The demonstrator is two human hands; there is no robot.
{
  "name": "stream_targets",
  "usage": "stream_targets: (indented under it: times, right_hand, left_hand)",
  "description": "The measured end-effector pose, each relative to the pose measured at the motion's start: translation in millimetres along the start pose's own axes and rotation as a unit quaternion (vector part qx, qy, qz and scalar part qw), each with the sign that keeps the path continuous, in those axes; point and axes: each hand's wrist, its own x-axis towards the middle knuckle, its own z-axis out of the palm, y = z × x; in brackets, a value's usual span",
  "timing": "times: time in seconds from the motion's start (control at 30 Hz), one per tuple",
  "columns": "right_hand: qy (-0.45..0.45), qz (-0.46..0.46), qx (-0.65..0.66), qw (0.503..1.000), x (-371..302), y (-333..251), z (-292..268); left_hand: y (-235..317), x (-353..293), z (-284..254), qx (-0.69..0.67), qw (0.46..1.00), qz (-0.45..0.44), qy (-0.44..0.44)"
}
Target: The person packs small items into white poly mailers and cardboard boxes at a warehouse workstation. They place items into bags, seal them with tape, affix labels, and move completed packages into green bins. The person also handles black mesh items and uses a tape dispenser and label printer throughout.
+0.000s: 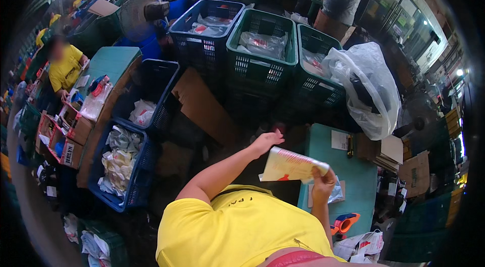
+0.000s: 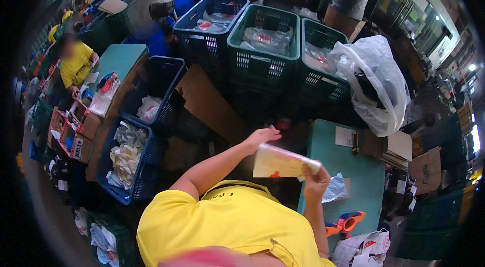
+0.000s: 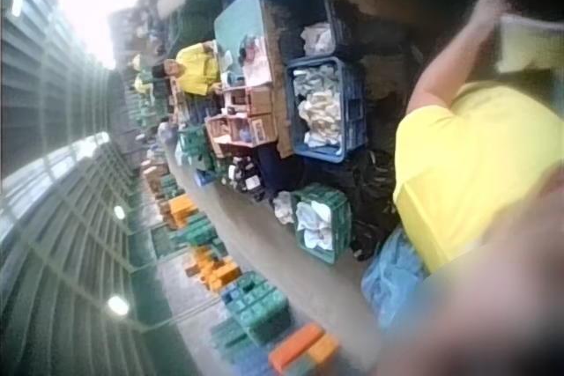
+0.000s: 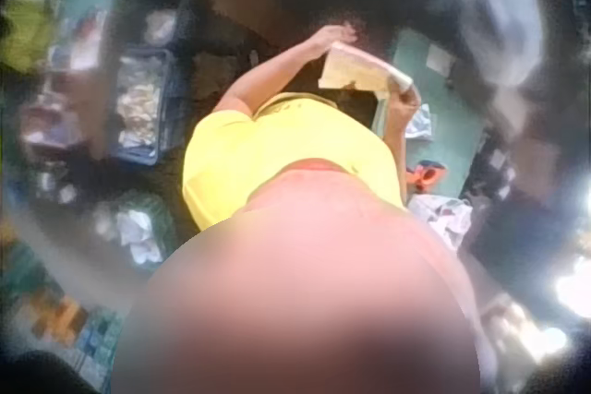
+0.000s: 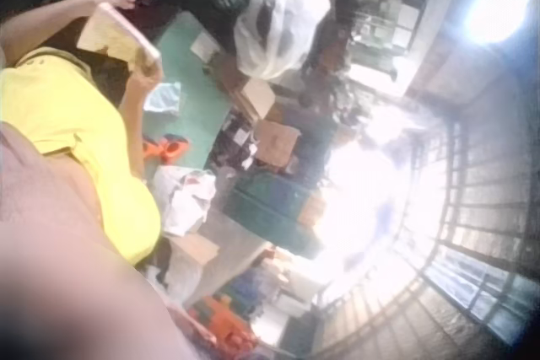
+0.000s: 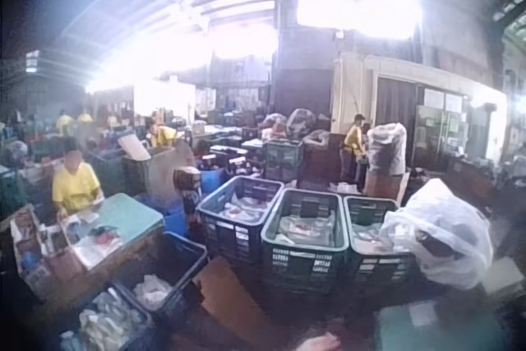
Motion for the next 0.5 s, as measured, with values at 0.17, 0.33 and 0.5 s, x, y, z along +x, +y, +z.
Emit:
stream_targets:
  times: [0.17,0.33,0.5]
  right_hand:
    - [0.108,0.0,0.088,0.99,13,17,-11]
    - [0.067,-0.009,0.11,0.992,26,32,-2]
    - [0.048,0.288,0.3,0.908,19,52,2]
  left_hand:
    - [35,-54,35,0.06,0.979,0.006,-0.197]
    - [42,-73,73,0.084,0.99,-0.085,-0.068]
    - [42,-68,68,0.109,0.992,-0.069,-0.006]
